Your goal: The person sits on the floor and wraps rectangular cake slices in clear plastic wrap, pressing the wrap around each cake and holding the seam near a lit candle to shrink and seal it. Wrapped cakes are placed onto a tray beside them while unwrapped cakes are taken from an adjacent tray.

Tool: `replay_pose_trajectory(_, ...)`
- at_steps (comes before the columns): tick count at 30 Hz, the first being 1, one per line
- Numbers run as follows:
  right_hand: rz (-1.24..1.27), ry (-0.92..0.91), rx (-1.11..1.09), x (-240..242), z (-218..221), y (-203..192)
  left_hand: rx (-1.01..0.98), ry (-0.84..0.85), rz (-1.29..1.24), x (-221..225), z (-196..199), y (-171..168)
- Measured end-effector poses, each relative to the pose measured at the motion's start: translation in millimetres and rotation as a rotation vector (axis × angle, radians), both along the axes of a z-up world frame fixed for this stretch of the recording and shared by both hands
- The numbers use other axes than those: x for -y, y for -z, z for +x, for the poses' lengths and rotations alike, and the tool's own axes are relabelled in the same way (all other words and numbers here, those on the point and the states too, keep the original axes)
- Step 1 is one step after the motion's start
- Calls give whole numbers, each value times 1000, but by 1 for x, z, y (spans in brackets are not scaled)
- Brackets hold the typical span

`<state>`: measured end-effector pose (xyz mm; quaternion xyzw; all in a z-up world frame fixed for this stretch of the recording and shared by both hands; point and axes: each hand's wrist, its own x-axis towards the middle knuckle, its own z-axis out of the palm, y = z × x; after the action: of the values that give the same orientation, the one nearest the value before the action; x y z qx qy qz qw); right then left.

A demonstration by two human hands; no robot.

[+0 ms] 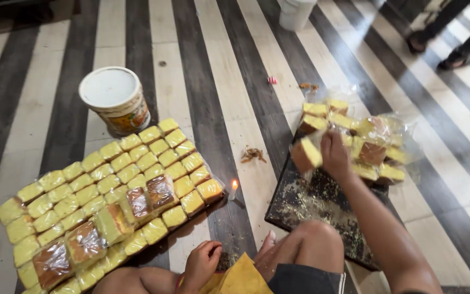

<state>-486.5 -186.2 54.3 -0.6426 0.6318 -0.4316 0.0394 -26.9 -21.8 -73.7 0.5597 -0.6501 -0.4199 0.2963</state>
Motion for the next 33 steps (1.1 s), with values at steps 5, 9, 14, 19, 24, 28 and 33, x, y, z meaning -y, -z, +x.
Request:
replay_pose_trajectory(5, 188, -177, 25, -99, 94, -12, -270, 49, 165, -11, -5, -21)
replay_pose_trajectory(9, 171, -559, 21, -158, 191, -15, -750, 258, 314, -28, -14, -42)
replay_pose_trajectory(14, 164, -563, 211, -164, 240, -6, -1095, 305, 583, -57, -5, -63)
replay_pose_trajectory(19, -19, -140, 1046, -150, 228, 71, -834, 100, 354, -59, 22, 39)
replay_pose_trajectory(24, 345, -780, 866, -176, 279, 59, -758, -9, 249, -49, 36, -10)
replay_pose_trajectory(28, 517, -608, 863, -182, 278, 156, -750, -61, 263, -52, 25, -17)
replay_pose_trajectory(33, 511, -480, 1237, -176, 289, 108, -18, -385, -471, -54, 4, -74)
